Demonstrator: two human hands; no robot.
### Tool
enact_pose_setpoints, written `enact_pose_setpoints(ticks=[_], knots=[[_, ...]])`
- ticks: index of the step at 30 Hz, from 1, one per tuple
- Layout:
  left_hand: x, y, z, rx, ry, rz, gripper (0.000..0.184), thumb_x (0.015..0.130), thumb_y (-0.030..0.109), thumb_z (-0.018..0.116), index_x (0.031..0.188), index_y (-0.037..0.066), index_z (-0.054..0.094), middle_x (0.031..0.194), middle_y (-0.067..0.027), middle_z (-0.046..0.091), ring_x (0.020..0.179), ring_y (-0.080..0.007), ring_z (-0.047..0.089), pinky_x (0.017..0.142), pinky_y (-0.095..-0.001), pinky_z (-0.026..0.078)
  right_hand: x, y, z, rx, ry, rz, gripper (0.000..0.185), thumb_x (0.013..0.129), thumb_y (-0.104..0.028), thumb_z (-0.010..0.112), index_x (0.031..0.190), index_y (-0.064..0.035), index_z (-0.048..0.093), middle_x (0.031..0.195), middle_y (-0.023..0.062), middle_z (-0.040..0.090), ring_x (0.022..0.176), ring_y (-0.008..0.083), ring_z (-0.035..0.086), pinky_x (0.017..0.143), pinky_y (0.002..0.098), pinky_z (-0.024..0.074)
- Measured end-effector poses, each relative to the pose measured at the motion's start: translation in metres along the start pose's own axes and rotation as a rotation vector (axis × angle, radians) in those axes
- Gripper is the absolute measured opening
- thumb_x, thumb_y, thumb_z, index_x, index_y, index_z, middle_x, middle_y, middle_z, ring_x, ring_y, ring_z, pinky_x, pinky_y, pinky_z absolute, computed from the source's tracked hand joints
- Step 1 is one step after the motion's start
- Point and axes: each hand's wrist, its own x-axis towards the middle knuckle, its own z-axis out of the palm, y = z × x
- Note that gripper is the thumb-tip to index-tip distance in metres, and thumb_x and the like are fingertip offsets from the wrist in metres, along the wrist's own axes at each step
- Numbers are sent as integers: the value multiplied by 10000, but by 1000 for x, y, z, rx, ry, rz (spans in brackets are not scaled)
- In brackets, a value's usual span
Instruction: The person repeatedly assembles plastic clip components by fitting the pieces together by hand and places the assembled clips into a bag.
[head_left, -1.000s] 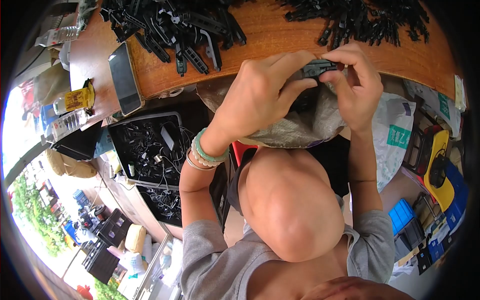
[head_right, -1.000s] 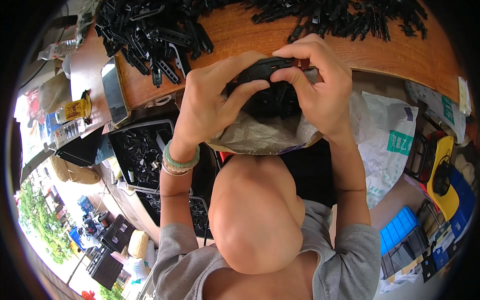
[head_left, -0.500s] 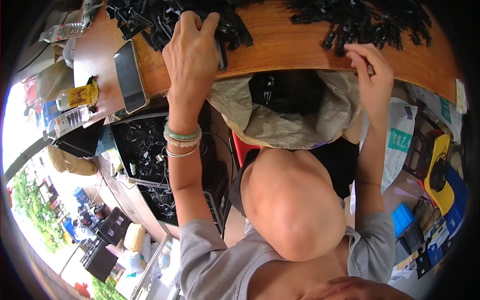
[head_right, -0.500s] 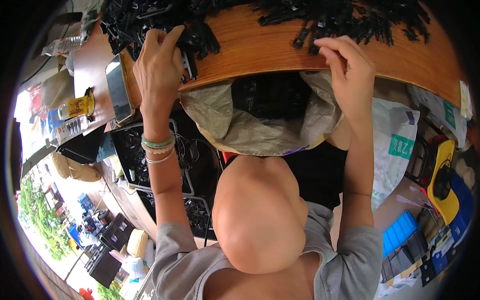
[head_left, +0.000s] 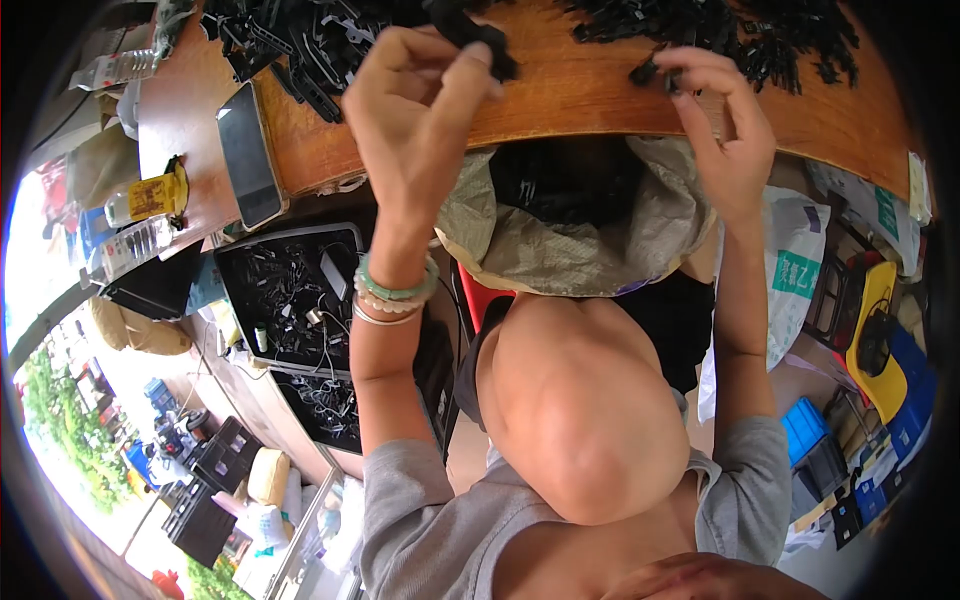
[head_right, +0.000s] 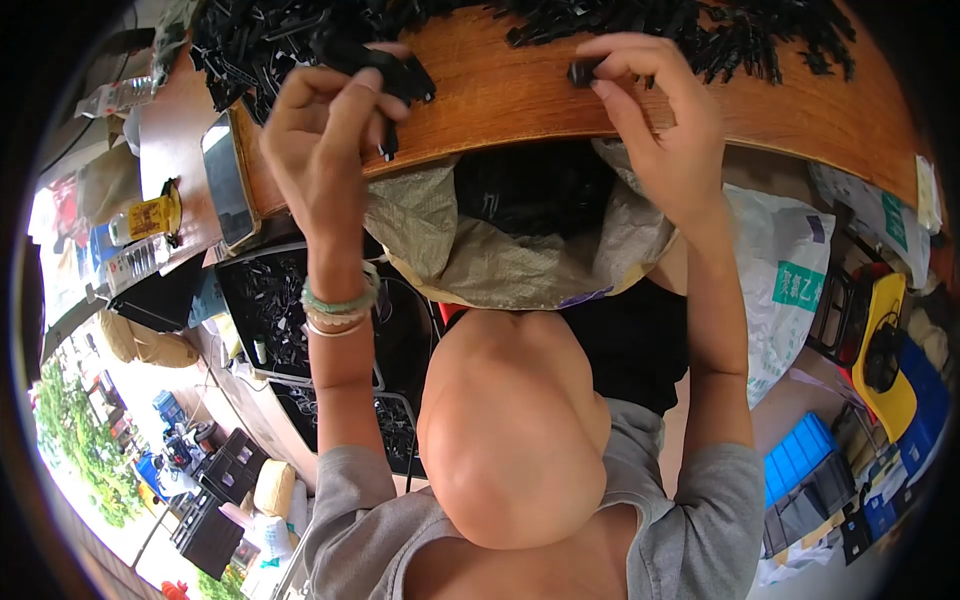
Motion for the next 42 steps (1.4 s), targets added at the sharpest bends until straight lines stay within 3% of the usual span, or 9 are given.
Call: enact_pose_setpoints(ticks=[2,7,11,17,24,30,32,35,42], knots=[[-8,1,8,-193,-57,-192,227,808,-42,640,972,-67,485,899,-166,646,683,-156,653,610,-243,542,-3,-17,5,663,114,436,126,867,42,591,987,12,611,1071,85,623,929,150,609,818,267,490],[-21,-7,24,-403,-148,-247,330,820,-61,606,1106,-27,445,1000,-175,643,759,-176,657,677,-270,558,7,-49,0,911,-123,520,138,875,23,609,1009,58,616,876,79,645,695,91,584,628,201,471],[-25,-9,26,-416,-160,-360,114,886,84,610,952,-3,579,1001,-105,671,776,-108,636,704,-209,493,6,-50,2,705,-141,480,132,818,4,681,948,5,660,840,53,657,622,81,562,576,195,456],[-24,-2,35,-373,-68,-416,244,900,141,625,1064,-40,631,933,-86,684,764,-89,619,703,-195,487,11,-49,0,323,-173,252,106,795,11,695,896,2,666,785,48,661,651,78,615,564,180,450],[-25,5,26,-490,-229,-528,282,891,114,624,1114,-58,635,1004,-104,673,867,-117,648,788,-224,519,6,-54,10,345,-49,294,109,790,23,695,892,-5,666,766,34,661,666,74,627,549,183,436],[-26,-3,30,-420,-148,-452,280,903,106,613,1127,-61,627,1030,-112,670,940,-137,636,830,-242,512,-1,-53,12,289,-66,272,115,784,20,699,889,-7,660,767,34,661,642,69,611,543,186,431],[-24,-5,24,-216,-306,-355,304,908,117,607,1153,-63,609,1043,-102,666,943,-125,628,848,-249,501,0,-55,12,319,-28,287,122,781,18,702,891,-19,664,748,30,658,600,58,582,515,189,411],[-23,13,26,-461,-280,-530,304,904,127,607,1147,-57,621,1038,-85,668,923,-107,623,832,-240,491,-5,-54,16,355,24,361,120,779,20,702,886,-21,666,730,28,659,564,61,561,494,199,401],[-25,-1,25,-256,-284,-512,259,917,136,597,1094,-40,664,945,-56,687,888,-78,601,789,-219,479,-11,-49,17,412,60,309,124,781,8,707,894,-21,667,722,32,662,550,62,558,485,196,395]])
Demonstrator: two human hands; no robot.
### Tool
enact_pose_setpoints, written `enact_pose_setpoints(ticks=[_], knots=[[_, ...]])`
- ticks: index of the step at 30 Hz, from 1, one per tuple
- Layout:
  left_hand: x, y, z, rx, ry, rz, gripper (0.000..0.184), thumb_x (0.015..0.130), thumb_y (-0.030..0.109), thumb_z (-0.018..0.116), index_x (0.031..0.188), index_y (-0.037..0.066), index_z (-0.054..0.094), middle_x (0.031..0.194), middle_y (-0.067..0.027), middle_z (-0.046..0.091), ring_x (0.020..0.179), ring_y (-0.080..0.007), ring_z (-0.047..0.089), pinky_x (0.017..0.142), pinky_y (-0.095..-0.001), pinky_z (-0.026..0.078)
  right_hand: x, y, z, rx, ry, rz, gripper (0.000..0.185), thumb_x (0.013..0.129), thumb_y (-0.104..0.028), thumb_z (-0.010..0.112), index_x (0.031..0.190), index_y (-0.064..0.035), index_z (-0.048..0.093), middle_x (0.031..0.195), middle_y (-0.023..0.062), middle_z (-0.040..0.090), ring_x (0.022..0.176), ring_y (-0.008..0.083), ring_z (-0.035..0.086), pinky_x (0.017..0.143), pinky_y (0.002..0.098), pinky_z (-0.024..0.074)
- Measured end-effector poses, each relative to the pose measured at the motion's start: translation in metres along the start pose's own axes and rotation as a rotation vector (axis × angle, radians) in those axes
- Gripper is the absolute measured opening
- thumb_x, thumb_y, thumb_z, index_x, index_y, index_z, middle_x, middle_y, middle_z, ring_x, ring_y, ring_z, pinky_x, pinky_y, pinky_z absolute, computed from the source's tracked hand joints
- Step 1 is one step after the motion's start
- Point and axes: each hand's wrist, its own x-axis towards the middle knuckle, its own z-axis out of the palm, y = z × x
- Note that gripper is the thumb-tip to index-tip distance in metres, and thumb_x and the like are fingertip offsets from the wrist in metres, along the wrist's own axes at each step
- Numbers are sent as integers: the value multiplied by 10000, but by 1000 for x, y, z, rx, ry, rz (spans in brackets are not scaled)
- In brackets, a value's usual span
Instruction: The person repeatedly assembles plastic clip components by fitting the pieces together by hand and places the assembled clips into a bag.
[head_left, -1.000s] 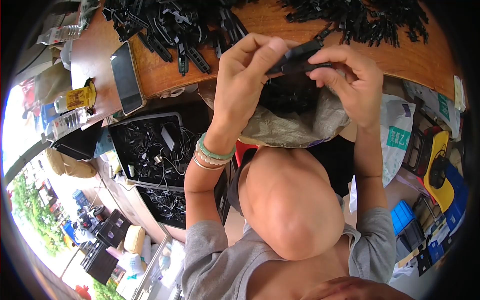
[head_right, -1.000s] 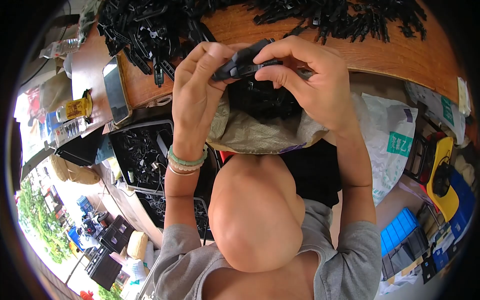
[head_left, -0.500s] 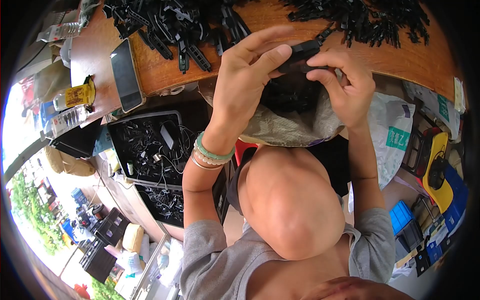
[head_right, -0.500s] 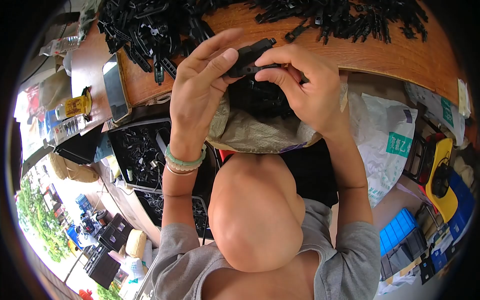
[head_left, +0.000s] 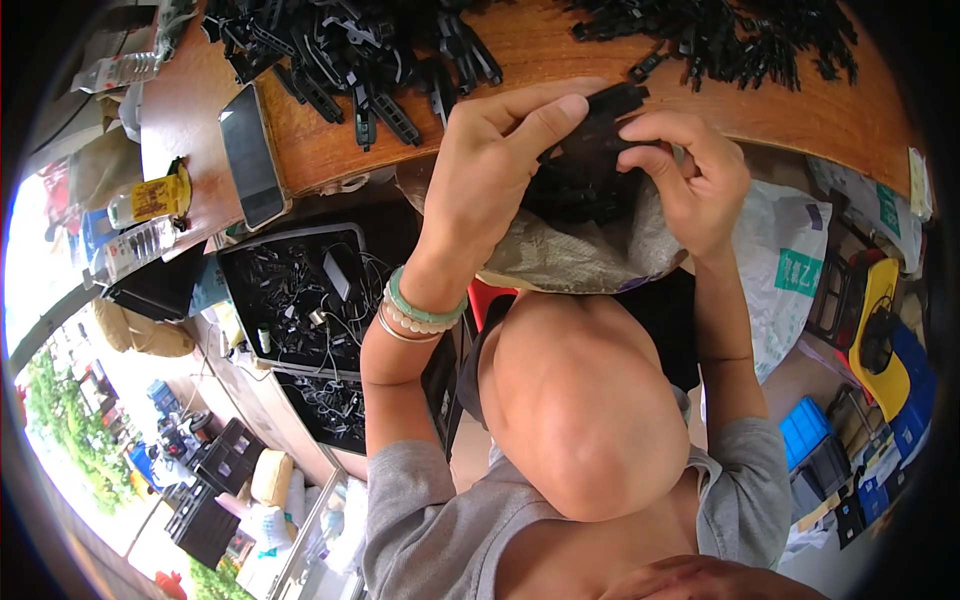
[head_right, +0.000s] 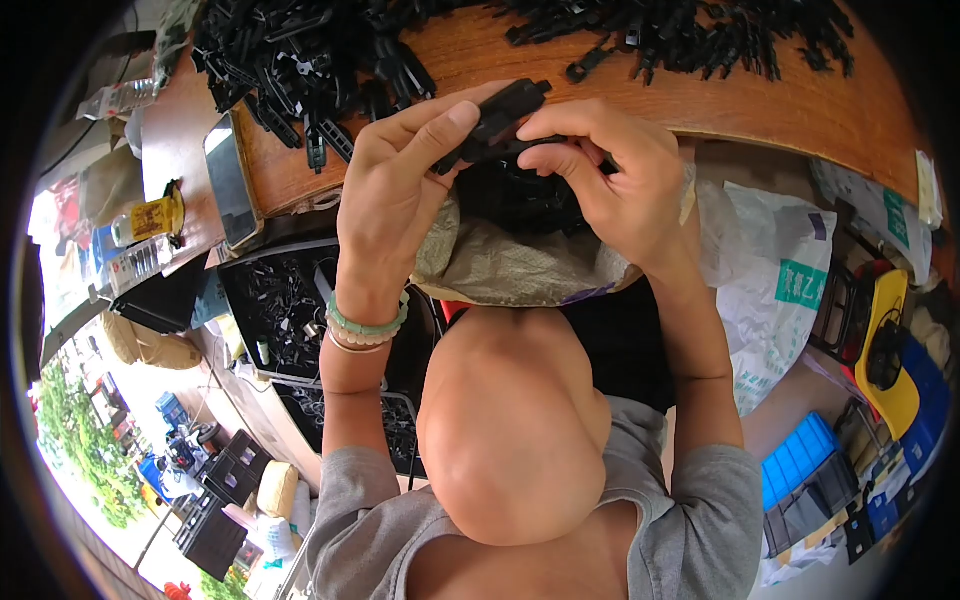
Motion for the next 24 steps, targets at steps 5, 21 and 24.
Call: enact_pose_setpoints(ticks=[5,21,24], knots=[[0,-5,1,162,2,172,293,894,136,630,1121,-50,642,951,-43,694,856,-59,573,765,-220,492,0,-3,1,-50,-34,14,115,796,26,684,904,0,659,746,54,669,581,89,608,505,188,436],[-14,2,5,823,-56,573,288,762,6,689,1042,-40,644,801,-169,677,722,-209,693,655,-276,527,6,-12,-9,-130,-120,-83,307,707,39,703,1007,-8,659,938,115,647,791,224,635,702,286,517],[-13,-1,5,786,-65,615,287,762,14,695,1041,-32,647,811,-170,677,716,-229,692,652,-277,526,2,-12,-8,-193,-97,-42,301,705,75,682,994,-5,659,922,118,650,791,217,641,705,286,518]])
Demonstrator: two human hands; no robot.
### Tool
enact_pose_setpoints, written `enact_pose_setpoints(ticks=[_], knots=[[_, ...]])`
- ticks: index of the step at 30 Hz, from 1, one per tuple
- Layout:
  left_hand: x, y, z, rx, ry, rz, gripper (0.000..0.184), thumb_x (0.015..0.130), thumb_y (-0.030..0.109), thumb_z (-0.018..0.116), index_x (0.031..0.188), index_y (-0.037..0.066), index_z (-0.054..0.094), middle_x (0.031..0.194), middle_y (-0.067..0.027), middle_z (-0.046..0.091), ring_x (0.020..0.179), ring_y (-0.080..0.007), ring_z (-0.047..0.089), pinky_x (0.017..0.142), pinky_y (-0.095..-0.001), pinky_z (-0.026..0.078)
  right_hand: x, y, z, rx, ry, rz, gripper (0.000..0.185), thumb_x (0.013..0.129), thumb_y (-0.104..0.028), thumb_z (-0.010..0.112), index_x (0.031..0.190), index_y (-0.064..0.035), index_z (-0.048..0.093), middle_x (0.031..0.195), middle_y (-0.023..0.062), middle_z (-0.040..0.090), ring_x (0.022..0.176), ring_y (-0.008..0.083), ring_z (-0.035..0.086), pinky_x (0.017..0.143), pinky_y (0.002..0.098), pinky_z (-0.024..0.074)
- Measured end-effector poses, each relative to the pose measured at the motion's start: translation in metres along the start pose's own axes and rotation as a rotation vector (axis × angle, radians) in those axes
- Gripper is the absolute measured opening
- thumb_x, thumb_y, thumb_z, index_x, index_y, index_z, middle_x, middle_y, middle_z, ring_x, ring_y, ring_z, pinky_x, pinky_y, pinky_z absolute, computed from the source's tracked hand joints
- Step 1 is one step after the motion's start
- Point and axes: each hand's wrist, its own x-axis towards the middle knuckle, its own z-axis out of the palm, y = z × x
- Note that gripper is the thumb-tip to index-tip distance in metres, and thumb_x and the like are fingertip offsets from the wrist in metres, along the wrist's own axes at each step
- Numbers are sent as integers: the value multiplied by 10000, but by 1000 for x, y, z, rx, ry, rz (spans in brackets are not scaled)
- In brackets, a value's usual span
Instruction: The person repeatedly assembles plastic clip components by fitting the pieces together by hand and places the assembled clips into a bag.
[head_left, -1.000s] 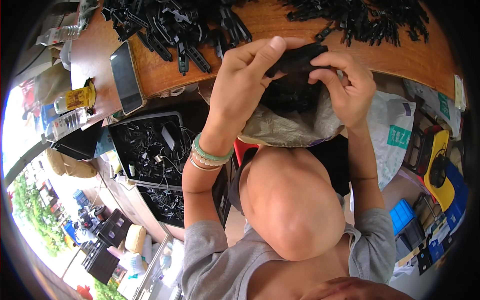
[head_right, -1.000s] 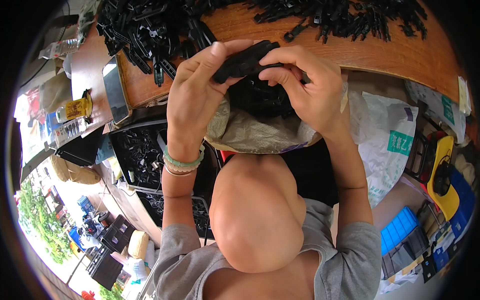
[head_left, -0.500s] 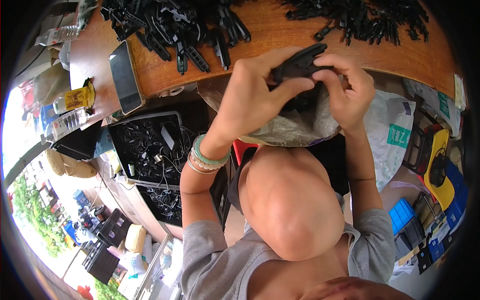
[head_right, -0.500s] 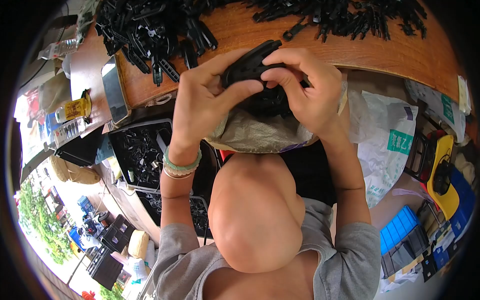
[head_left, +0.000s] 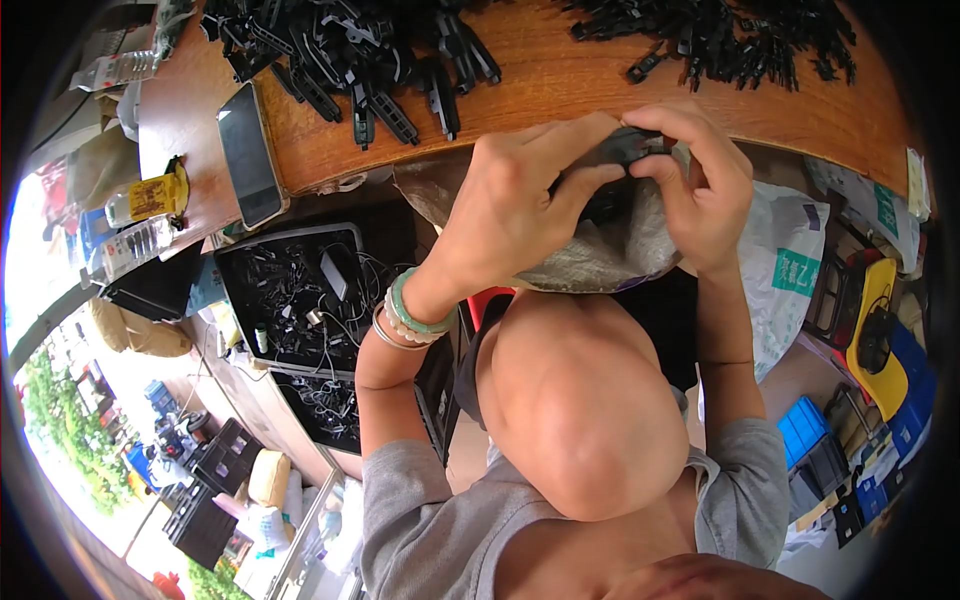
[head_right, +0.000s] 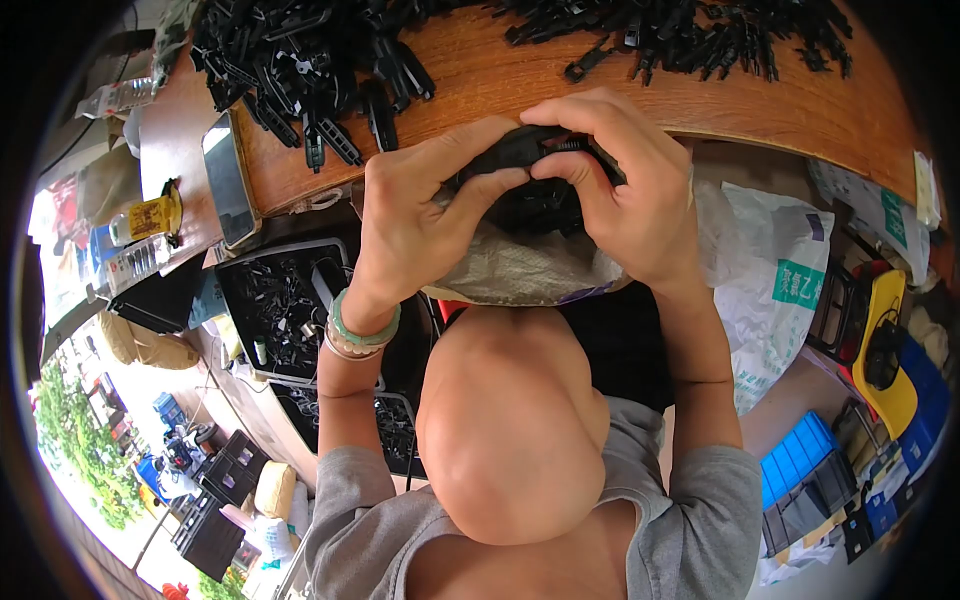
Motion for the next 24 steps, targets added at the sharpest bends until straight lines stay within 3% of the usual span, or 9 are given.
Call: enact_pose_setpoints(ticks=[9,11,14,15,16,18,22,24], knots=[[-1,-6,-1,-33,-61,-88,263,770,43,704,1019,-30,659,846,-150,689,741,-226,685,684,-280,528,-4,5,-1,38,2,92,226,740,56,675,958,-6,670,846,93,655,773,192,636,676,268,498],[-8,-17,1,-116,-117,-175,324,739,86,756,1031,-20,664,880,-127,697,778,-221,684,722,-287,524,1,12,-8,108,-213,119,184,769,10,678,952,4,670,843,85,648,769,184,624,680,255,481],[-17,-23,-4,75,-78,-21,392,696,128,805,1038,-9,670,893,-116,697,774,-209,679,756,-288,519,4,39,-16,217,-169,77,168,794,-28,676,957,8,667,859,77,643,759,175,612,670,255,465],[-17,-23,-11,130,-46,-37,410,657,147,829,1011,3,681,899,-113,691,766,-194,672,748,-283,518,9,45,-17,-43,-85,18,143,790,-28,673,932,-11,670,890,47,626,772,184,595,673,288,460],[-19,-32,-17,249,66,-12,285,709,96,789,965,18,689,863,-103,679,730,-178,657,702,-285,520,13,54,-17,-35,-87,16,143,790,-28,673,932,-11,670,890,47,626,772,184,595,673,288,460],[-16,-44,-27,684,291,-14,188,744,8,713,929,27,685,843,-86,642,740,-195,635,650,-311,511,21,72,-17,-643,102,-225,113,786,-26,666,896,-49,672,923,12,600,825,188,572,716,319,447],[-7,-54,-39,947,267,29,200,740,-65,635,915,25,674,844,-82,584,755,-227,598,617,-336,497,29,73,-13,-784,60,-261,138,754,-24,686,866,-96,651,992,-25,589,915,193,553,761,321,416],[-5,-60,-40,939,79,179,203,668,3,614,869,25,621,869,-75,497,819,-247,527,598,-333,467,31,70,-7,-753,67,-309,152,760,-11,674,882,-95,642,1010,-23,596,921,201,557,767,321,421]])
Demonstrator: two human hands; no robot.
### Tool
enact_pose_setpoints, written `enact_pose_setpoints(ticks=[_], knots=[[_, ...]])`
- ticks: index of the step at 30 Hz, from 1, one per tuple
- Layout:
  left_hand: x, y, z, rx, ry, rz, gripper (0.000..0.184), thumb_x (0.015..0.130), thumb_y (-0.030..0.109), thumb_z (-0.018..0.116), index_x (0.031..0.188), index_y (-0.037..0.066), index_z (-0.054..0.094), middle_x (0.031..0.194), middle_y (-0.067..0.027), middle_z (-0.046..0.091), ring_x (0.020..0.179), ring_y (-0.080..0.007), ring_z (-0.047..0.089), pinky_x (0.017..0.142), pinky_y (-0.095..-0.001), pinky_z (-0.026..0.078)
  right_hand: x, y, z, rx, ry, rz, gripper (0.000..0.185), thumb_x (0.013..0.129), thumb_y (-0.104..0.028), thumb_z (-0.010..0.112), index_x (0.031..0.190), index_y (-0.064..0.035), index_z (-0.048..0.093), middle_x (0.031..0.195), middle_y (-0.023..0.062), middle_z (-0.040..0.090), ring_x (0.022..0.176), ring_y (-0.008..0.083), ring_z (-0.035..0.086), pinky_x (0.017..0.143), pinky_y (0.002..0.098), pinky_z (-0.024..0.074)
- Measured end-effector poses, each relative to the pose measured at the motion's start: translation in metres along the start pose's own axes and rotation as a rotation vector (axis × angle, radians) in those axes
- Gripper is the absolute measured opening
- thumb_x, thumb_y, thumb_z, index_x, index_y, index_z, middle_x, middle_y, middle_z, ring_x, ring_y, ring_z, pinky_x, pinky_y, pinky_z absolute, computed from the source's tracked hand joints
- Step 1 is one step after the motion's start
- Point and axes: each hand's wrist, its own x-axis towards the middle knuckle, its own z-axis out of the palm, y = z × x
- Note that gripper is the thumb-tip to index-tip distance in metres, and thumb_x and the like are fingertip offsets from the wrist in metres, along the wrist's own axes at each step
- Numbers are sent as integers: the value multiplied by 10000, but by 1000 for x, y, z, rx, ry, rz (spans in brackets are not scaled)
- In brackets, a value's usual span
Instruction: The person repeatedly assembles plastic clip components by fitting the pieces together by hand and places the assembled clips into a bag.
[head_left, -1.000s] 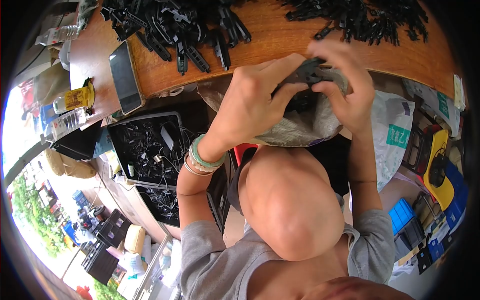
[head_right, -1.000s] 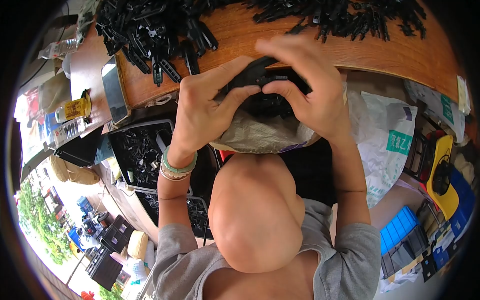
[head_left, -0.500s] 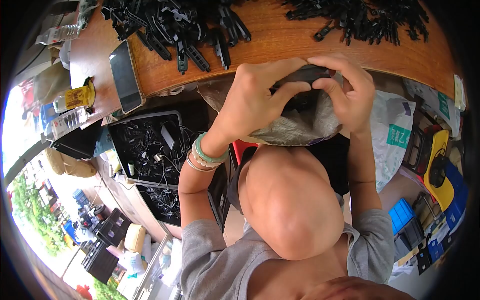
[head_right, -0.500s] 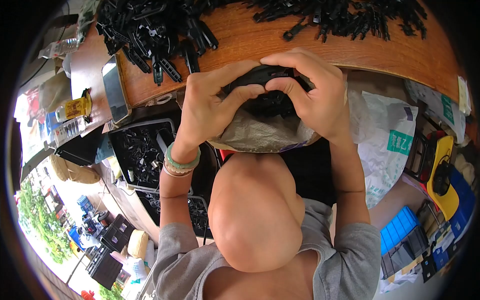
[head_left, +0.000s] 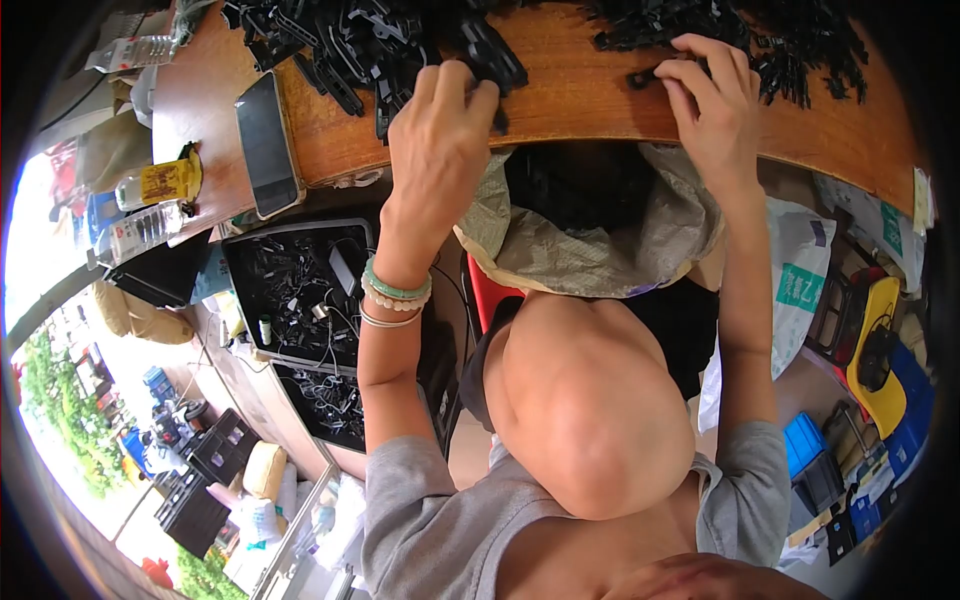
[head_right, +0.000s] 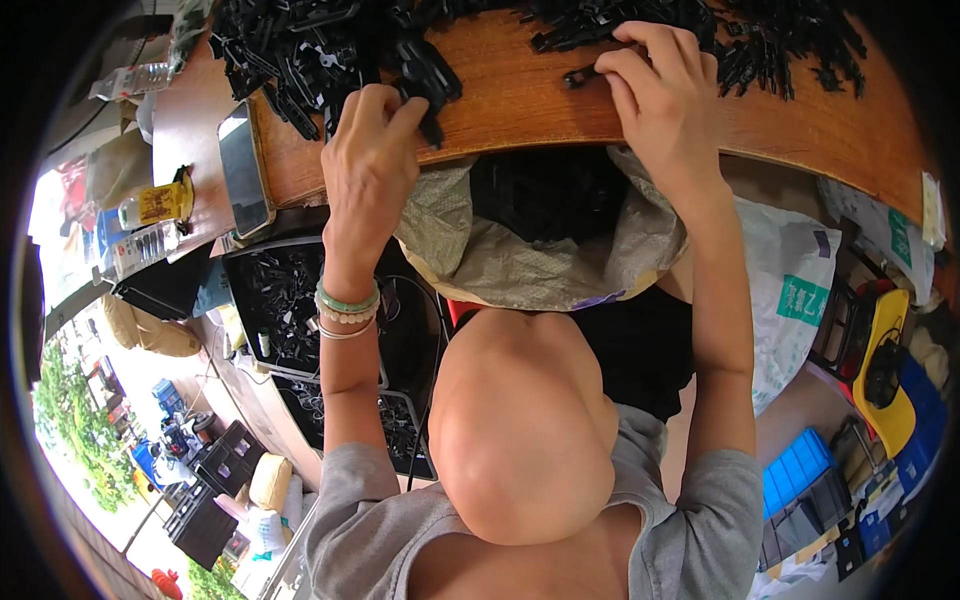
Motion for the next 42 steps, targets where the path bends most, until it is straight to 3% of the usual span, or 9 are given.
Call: enact_pose_setpoints(ticks=[8,11,14,18,23,27,29,39,42], knots=[[9,16,1,-333,310,-32,174,721,-72,651,875,-11,600,958,-96,591,823,-217,595,672,-302,505,-12,-32,-15,1096,-164,465,157,862,6,603,1019,3,604,977,74,635,895,112,595,773,230,463],[10,31,-8,-1391,25,-509,141,860,-9,638,984,-52,586,907,-97,662,744,-110,641,660,-218,528,-10,-45,-24,1279,-262,457,154,865,20,617,1018,36,619,960,80,648,867,108,610,783,222,487],[20,38,-22,-1536,-219,-586,243,862,19,651,1085,-66,603,905,-101,667,727,-104,633,659,-209,522,-3,-54,-31,1185,-237,357,120,848,24,643,967,30,641,935,80,666,786,119,635,725,230,512],[13,45,-24,-1413,-231,-503,355,808,54,714,1125,-71,615,871,-84,687,715,-88,613,631,-236,519,-6,-58,-29,1052,-111,373,132,816,9,675,947,5,655,894,73,672,760,120,640,690,229,505],[7,64,-21,-972,-58,-338,322,765,24,704,1061,-24,586,821,-224,629,729,-382,620,633,-354,505,-11,-65,-30,934,-45,404,140,790,-18,703,926,-20,671,864,66,668,743,133,634,663,228,483],[9,58,-23,-878,-9,-218,330,753,29,713,1057,-26,595,826,-198,642,732,-361,632,630,-359,506,-4,-68,-33,736,69,307,260,755,-83,740,998,-37,660,886,62,664,763,156,633,640,246,461],[9,59,-25,-905,-48,-219,301,739,3,720,1031,-33,657,821,-132,695,695,-133,673,623,-248,523,-3,-68,-35,664,146,322,306,741,-105,752,1023,-39,652,894,61,663,768,163,633,635,254,456],[12,64,-21,-838,-111,-168,269,740,16,713,1005,-1,671,802,-137,680,664,-188,670,626,-261,519,-17,-61,-38,801,-76,376,252,718,-46,738,954,-27,651,843,72,661,718,168,622,634,256,461],[11,62,-16,-907,-37,-99,281,758,58,698,1030,29,630,763,-157,627,665,-333,612,585,-363,489,-20,-62,-37,808,-69,407,218,724,-33,727,929,-23,653,835,71,661,709,164,616,633,253,459]])
